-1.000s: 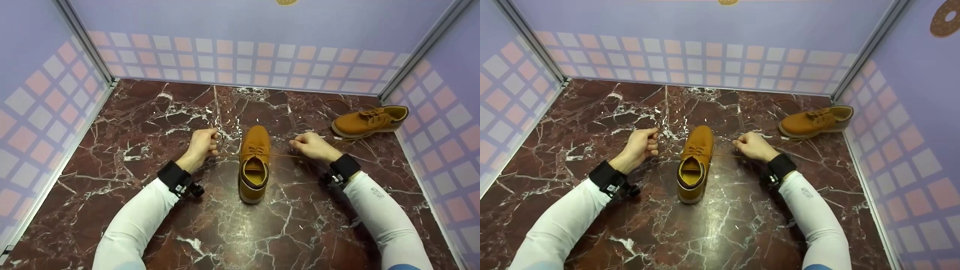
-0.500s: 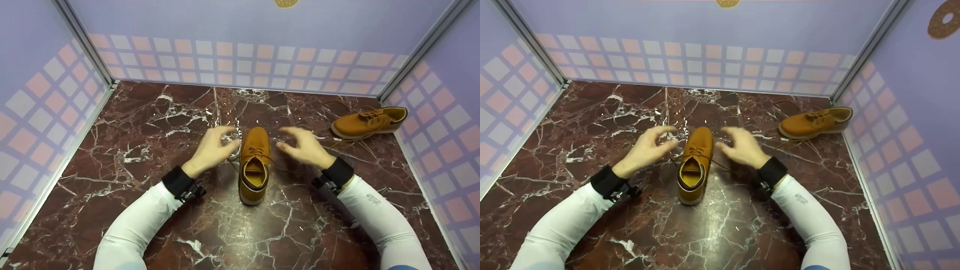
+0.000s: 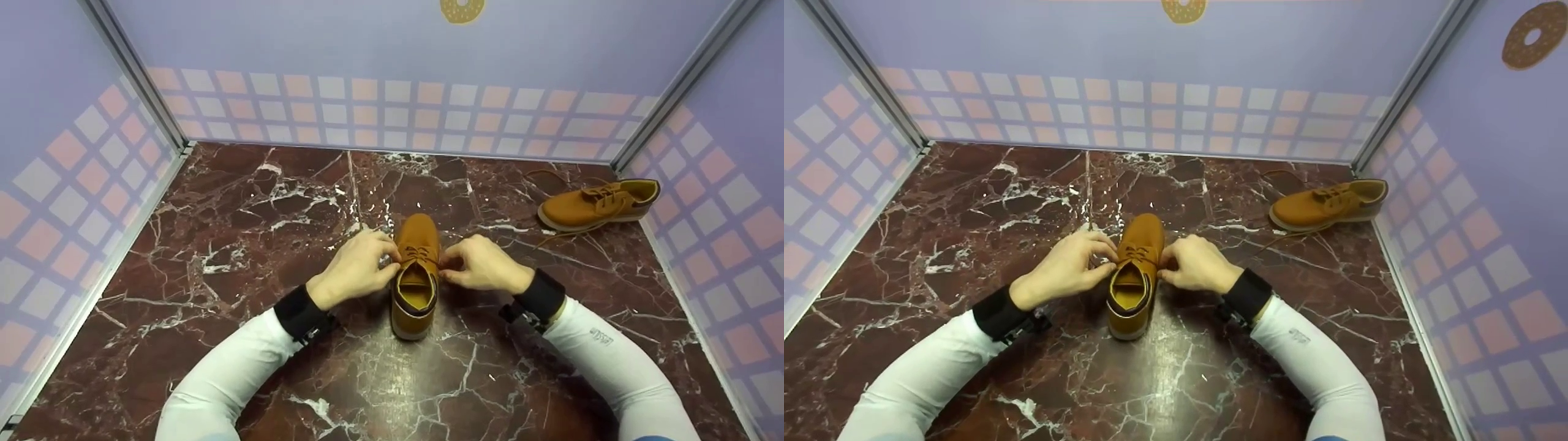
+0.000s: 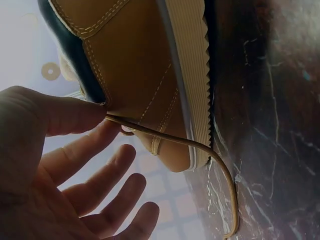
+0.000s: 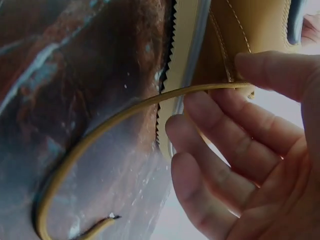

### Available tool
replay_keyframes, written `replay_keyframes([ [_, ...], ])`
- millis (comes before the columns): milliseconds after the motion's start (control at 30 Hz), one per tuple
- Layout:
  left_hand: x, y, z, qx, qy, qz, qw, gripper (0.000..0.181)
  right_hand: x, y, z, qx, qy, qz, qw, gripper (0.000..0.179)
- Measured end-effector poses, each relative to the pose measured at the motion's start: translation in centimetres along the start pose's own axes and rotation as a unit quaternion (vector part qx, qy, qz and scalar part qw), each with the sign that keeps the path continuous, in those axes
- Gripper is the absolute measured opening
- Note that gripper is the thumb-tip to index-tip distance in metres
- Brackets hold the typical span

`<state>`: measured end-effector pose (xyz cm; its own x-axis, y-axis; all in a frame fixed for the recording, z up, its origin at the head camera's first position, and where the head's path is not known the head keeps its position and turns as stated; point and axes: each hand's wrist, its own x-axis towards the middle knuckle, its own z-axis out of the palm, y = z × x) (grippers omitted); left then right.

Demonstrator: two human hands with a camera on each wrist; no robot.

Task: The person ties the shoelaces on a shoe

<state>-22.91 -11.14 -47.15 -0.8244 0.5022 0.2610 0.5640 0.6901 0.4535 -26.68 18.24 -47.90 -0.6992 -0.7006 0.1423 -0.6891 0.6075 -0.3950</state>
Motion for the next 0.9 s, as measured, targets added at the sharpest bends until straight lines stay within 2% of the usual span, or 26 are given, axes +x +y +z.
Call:
replay_keyframes([
  [233, 0.1, -0.4, 0.5, -0.064, -0.02, -0.047, 0.9966, 0.01, -0.1, 0.1, 0.3, -0.006, 0.0, -0.018, 0.9998, 0.004],
  [400, -0.1, -0.7, 0.4, -0.092, -0.05, -0.058, 0.9928, 0.025, -0.1, 0.1, 0.4, 0.001, -0.006, -0.024, 0.9997, 0.005],
  [500, -0.2, -0.8, 0.3, -0.101, -0.062, -0.063, 0.991, 0.026, -0.2, 0.1, 0.4, 0.001, -0.007, -0.024, 0.9997, 0.005],
  [767, -0.2, -1.1, 0.4, -0.128, -0.053, -0.067, 0.9881, 0.012, -0.1, 0.1, 0.3, -0.002, -0.004, -0.025, 0.9997, 0.004],
  [833, -0.1, -1.2, 0.2, -0.147, -0.059, -0.07, 0.985, 0.012, -0.1, 0.0, 0.3, -0.003, -0.002, -0.029, 0.9996, 0.004],
  [900, -0.1, -1.4, -0.1, -0.186, -0.066, -0.077, 0.9774, 0.013, -0.1, 0.0, 0.4, -0.003, -0.003, -0.032, 0.9995, 0.004],
])
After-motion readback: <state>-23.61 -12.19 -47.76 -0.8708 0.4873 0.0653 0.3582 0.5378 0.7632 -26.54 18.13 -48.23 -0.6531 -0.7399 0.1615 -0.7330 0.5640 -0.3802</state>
